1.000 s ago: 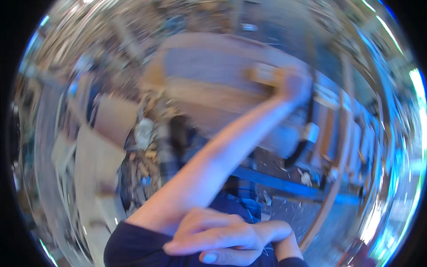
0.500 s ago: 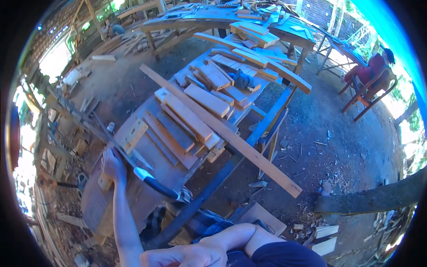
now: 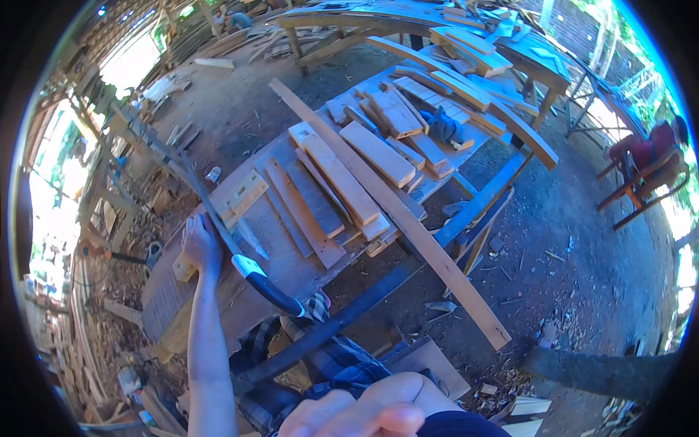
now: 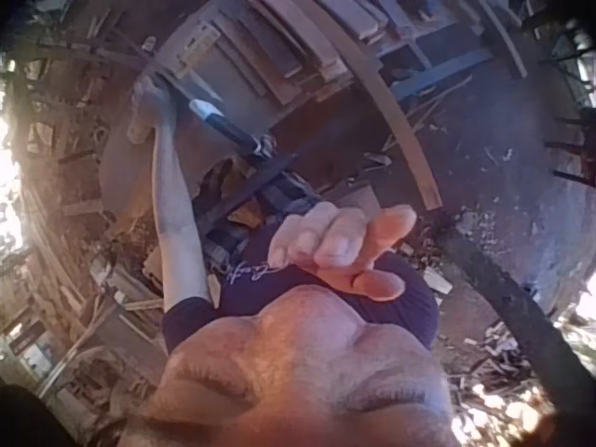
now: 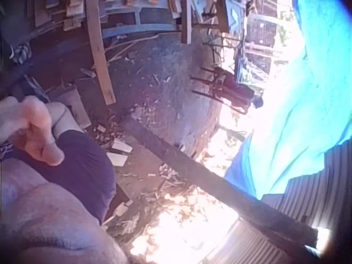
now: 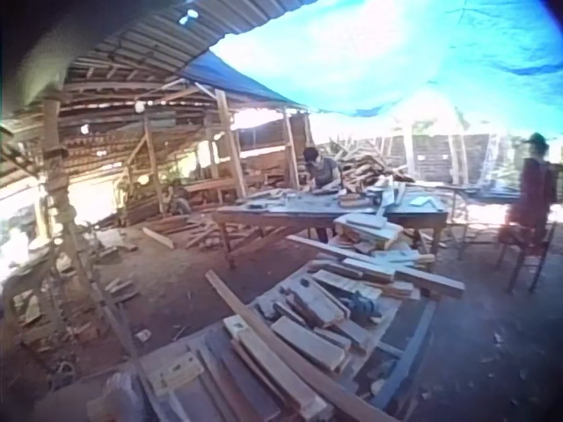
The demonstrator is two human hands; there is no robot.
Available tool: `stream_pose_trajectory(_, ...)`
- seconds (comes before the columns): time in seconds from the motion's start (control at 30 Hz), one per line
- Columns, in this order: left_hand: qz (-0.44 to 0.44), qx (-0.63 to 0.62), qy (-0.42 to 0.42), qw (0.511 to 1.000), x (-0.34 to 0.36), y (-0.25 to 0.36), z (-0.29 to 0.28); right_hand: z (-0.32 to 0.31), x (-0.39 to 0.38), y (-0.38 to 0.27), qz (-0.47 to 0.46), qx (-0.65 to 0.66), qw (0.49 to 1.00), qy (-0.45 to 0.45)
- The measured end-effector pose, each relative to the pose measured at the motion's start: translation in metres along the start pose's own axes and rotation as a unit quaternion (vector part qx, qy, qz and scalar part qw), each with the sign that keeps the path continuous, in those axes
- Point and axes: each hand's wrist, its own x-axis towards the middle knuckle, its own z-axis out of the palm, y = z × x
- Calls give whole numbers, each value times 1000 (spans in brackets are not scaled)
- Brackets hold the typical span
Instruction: The person cuts a piece of wood with a bow saw, puts the saw aside, and cuts the wood with a hand saw.
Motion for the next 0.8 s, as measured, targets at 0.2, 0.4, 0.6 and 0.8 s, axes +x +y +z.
stream_pose_trajectory(0.2, -8, 4, 3, 1000, -5, -2, -2, 11, -19, -10, 54, 13, 998, -37)
stream_pose_trajectory(0.4, -20, -7, -7, 1000, -4, 1, -9, -2, -19, -5, 43, 25, 994, -97)
stream_pose_trajectory(0.6, -17, -15, 31, 999, -3, 8, -1, 28, -1, 25, 128, 202, 970, -30)
stream_pose_trajectory(0.8, -39, -38, 22, 998, -2, 1, -7, 34, 1, 43, 274, 305, 912, 12)
